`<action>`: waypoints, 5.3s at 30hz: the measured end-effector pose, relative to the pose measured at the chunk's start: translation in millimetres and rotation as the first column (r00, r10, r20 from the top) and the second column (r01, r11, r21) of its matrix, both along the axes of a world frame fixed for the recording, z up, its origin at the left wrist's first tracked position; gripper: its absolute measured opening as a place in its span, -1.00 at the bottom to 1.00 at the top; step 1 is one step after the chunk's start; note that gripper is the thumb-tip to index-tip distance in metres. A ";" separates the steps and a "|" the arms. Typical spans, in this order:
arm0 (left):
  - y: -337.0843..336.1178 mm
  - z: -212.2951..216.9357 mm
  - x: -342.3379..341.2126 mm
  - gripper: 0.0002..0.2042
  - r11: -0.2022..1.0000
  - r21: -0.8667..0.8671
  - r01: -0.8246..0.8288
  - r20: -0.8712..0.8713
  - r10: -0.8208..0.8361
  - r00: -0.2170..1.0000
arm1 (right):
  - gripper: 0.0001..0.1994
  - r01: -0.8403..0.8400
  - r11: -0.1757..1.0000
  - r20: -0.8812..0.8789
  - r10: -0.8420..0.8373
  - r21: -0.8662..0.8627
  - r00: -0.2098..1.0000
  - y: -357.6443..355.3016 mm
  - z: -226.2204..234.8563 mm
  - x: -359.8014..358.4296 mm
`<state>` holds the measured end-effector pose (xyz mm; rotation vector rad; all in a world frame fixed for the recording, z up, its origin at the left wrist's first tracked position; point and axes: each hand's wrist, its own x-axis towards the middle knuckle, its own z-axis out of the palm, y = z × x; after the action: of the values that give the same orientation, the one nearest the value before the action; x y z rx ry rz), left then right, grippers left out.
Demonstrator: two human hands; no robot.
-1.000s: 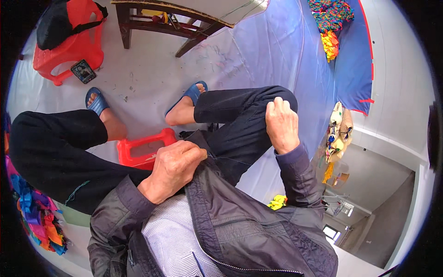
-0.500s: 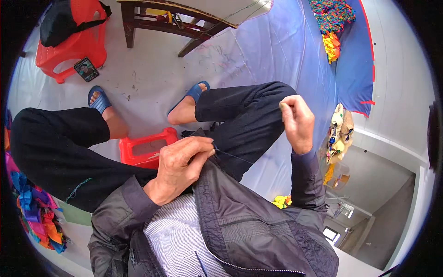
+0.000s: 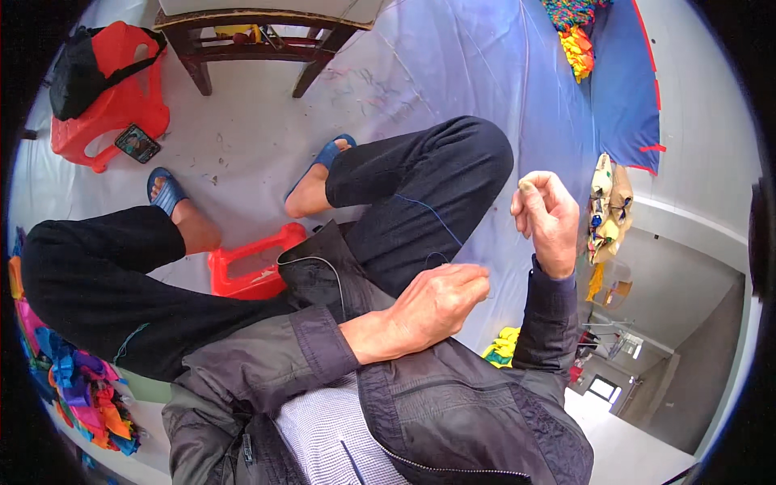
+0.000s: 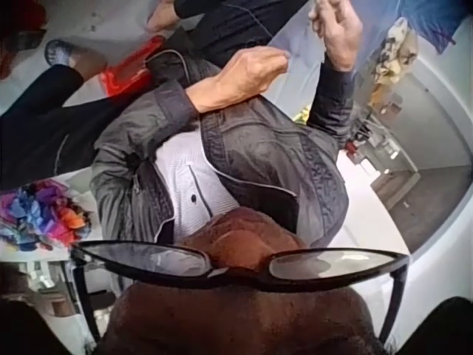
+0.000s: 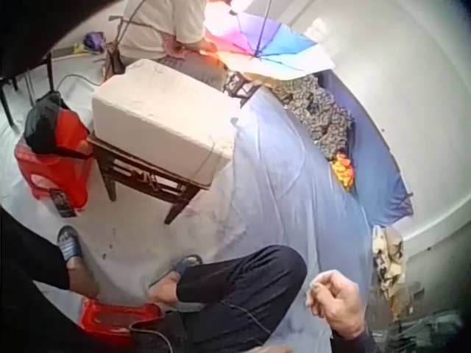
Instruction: Assembling red plastic components by threading a blue string through them.
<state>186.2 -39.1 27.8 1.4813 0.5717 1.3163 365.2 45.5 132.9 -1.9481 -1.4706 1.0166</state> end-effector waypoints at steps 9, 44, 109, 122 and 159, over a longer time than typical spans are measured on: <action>-21.5 -21.6 11.1 -0.90 0.919 -0.160 0.361 -0.076 -0.377 0.923 | -0.96 -0.320 0.947 0.202 0.314 -0.005 0.928 -16.3 -31.9 -49.0; -45.9 -64.5 43.9 -0.88 0.944 -0.140 0.297 -0.048 -0.306 0.951 | -0.88 -0.615 0.695 0.885 0.465 -0.373 -0.012 -18.1 -101.8 -90.4; 10.4 -10.9 -69.9 -0.93 0.970 -0.186 0.157 -0.229 -0.198 0.953 | -0.78 0.139 0.957 -0.620 0.052 0.255 0.783 46.9 48.7 38.0; 34.9 -30.3 -138.3 -0.78 0.893 -0.406 -0.195 -0.085 0.175 0.981 | -0.95 0.143 0.923 -0.840 0.251 0.358 0.481 72.3 99.6 95.3; 47.1 -128.1 -186.0 -0.95 0.716 0.015 -0.697 -0.713 0.497 0.495 | -0.79 0.174 0.903 -0.880 0.313 0.393 0.358 131.2 165.4 177.9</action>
<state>0.2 8.1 -100.3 1.5505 1.8542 1.0685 543.1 176.7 298.3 -0.6406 -0.9161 1.3563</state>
